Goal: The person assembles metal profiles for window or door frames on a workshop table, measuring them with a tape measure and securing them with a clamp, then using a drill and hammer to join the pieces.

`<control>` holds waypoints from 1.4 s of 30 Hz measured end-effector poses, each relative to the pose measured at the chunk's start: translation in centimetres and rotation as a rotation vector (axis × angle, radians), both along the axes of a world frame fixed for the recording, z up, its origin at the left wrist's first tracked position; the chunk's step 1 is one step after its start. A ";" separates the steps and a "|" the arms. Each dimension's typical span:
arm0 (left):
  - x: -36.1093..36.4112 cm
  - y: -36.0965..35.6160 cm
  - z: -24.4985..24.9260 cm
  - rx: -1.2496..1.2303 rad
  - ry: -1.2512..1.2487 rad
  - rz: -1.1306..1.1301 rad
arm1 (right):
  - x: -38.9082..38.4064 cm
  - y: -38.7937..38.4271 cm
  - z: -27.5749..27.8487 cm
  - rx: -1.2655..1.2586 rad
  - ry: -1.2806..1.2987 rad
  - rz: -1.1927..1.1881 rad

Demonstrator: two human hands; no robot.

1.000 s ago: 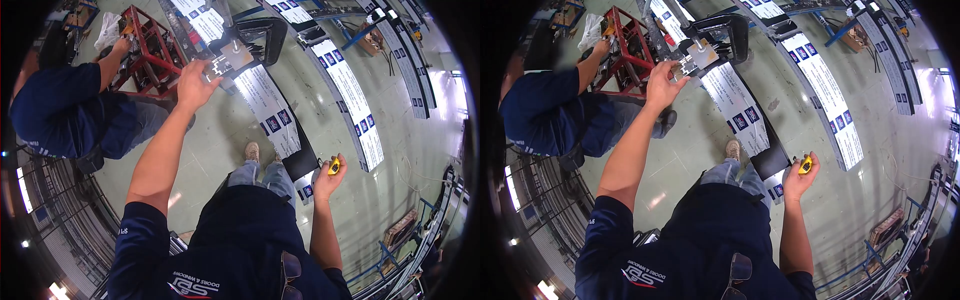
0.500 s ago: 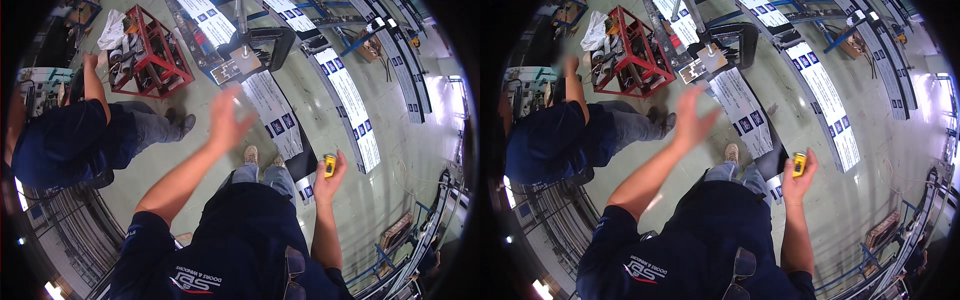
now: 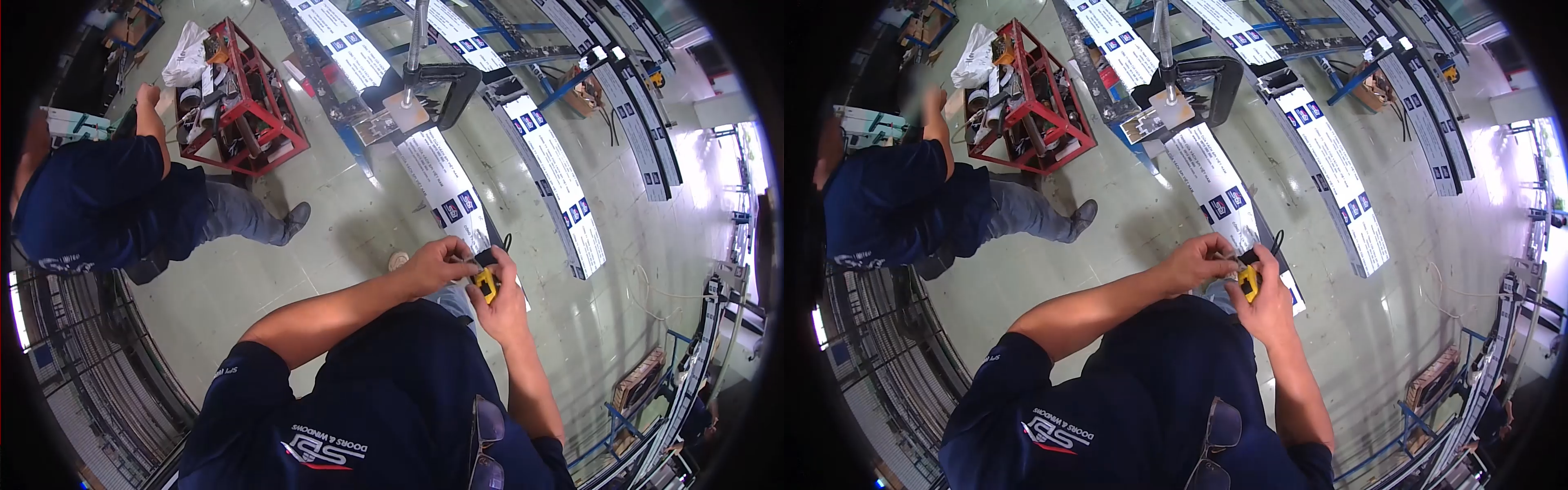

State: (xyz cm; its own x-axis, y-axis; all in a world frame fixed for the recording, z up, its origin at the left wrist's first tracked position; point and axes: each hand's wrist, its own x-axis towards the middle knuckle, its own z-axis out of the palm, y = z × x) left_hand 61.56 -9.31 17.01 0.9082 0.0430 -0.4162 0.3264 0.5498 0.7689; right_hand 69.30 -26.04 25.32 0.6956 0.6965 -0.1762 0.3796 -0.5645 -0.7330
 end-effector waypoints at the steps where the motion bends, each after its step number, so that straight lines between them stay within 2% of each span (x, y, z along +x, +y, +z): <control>1: 0.1 0.0 -0.5 -0.085 -0.016 0.066 | -0.3 -0.7 0.2 -0.048 0.048 -0.057; 2: 0.5 0.6 0.0 -0.086 -0.019 0.061 | -0.5 -2.1 -0.1 -0.048 0.045 -0.061; 4: 1.1 2.5 0.8 -0.246 0.104 0.226 | -1.3 -6.8 -1.5 -0.136 0.112 -0.129; 6: 1.8 4.9 0.4 -0.265 0.115 0.284 | -2.2 -12.1 -1.9 -0.055 0.136 -0.209; 7: 2.2 6.3 0.2 -0.280 0.126 0.347 | -2.5 -15.6 -2.3 -0.110 0.227 -0.256; 10: 3.8 10.7 -3.2 -0.316 0.128 0.501 | -3.4 -25.1 -3.3 -0.271 0.409 -0.378; 12: 5.0 12.4 -4.6 -0.336 0.114 0.548 | -4.2 -29.1 -4.7 -0.288 0.433 -0.456; 15: 5.9 12.8 -4.9 -0.174 0.293 0.637 | -5.0 -29.8 -5.7 -0.349 0.392 -0.545; 16: 6.0 12.8 -4.9 -0.174 0.296 0.636 | -5.2 -29.1 -5.9 -0.386 0.328 -0.563; 18: 6.3 12.6 -5.0 0.028 0.329 0.623 | -5.4 -26.7 -5.6 -0.392 0.275 -0.566; 19: 6.4 12.7 -5.1 0.029 0.332 0.620 | -5.4 -25.8 -5.6 -0.395 0.219 -0.563; 21: 6.4 13.2 -5.3 0.202 0.347 0.596 | -5.6 -25.2 -6.1 -0.404 0.216 -0.583; 27: 6.8 14.2 -5.7 0.413 0.413 0.576 | -5.9 -23.2 -6.0 -0.387 0.165 -0.623; 30: 7.0 14.4 -5.3 0.386 0.425 0.612 | -5.8 -22.6 -6.3 -0.378 0.083 -0.600; 31: 7.2 15.2 -6.5 0.387 0.427 0.592 | -6.0 -22.6 -6.6 -0.359 0.025 -0.592; 33: 7.0 16.7 -10.1 0.641 0.384 0.473 | -5.6 -23.7 -7.8 -0.456 -0.023 -0.485; 34: 6.5 16.2 -8.3 0.399 0.296 0.499 | -5.4 -23.4 -7.6 -0.498 0.040 -0.494; 36: 6.2 18.1 -10.5 0.221 0.205 0.384 | -5.3 -23.0 -7.3 -0.524 0.076 -0.514; 37: 6.5 16.9 -8.1 0.272 0.298 0.418 | -5.5 -23.2 -7.3 -0.478 0.057 -0.531; 42: 6.9 16.1 -5.8 0.343 0.459 0.471 | -6.1 -22.7 -7.2 -0.516 0.132 -0.674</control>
State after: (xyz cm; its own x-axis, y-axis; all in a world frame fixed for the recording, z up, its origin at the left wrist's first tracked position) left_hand 68.51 6.77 11.22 0.4994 0.5810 -0.6427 0.4454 0.4641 0.7657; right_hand 63.23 -48.76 18.09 0.8834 -0.0472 -0.4662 -0.2268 -0.9137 -0.3373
